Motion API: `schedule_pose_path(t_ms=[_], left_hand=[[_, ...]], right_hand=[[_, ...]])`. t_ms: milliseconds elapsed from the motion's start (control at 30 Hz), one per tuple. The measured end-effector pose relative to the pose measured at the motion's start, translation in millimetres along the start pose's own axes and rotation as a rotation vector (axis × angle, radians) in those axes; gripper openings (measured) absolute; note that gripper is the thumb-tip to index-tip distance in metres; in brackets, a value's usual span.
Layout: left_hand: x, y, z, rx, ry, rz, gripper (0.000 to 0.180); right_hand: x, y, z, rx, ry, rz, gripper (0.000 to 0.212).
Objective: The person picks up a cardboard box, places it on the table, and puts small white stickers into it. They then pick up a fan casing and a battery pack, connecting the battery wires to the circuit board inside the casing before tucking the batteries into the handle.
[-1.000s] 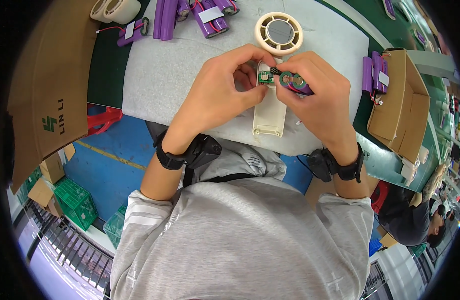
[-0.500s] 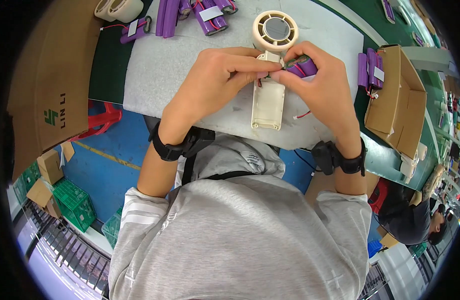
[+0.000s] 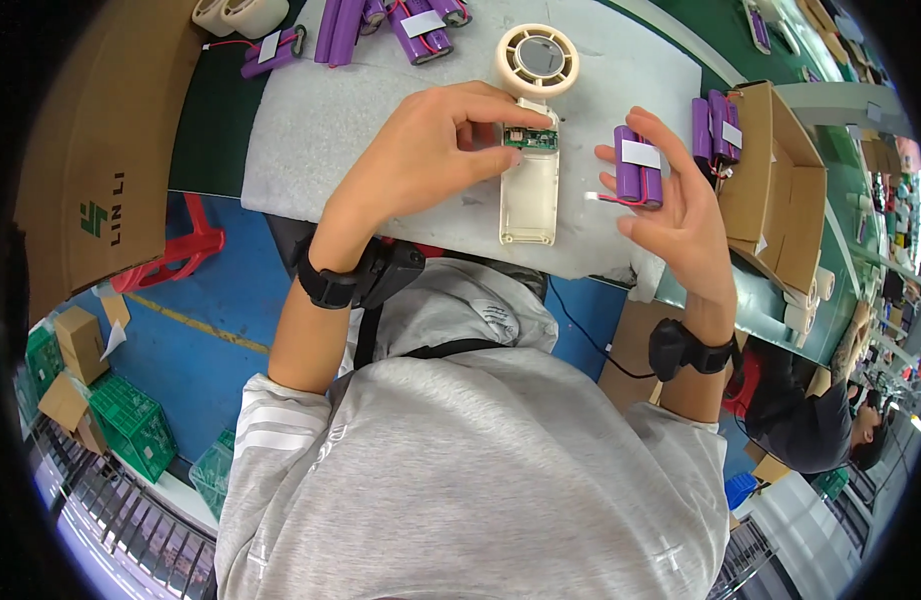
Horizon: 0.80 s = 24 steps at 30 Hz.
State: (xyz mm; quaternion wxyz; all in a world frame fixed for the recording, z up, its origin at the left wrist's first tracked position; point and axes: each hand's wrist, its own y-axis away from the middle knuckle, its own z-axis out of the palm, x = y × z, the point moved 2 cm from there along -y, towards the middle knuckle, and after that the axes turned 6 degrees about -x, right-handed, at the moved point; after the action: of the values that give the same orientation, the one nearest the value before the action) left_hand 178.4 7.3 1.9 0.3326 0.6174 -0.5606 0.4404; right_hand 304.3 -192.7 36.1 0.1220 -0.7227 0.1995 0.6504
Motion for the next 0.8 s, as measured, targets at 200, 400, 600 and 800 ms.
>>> schedule_pose_path(t_ms=[200,400,600,800], left_hand=[[2.5,0.2,3.8,0.076,0.028,-0.035,0.032],[4.2,11.4,9.5,0.183,0.111,-0.022,0.031],[2.4,12.2,7.9,0.178,0.143,-0.023,0.031],[-1.0,12.0,7.8,0.177,0.137,0.037,0.029]], right_hand=[[7.0,4.7,1.5,0.087,0.168,-0.021,0.04],[3.4,-0.1,-17.4,0.326,0.5,0.334,0.026],[20.3,-19.1,-12.2,0.212,0.491,0.157,0.029],[9.9,-21.1,10.9,0.106,-0.288,0.12,0.03]])
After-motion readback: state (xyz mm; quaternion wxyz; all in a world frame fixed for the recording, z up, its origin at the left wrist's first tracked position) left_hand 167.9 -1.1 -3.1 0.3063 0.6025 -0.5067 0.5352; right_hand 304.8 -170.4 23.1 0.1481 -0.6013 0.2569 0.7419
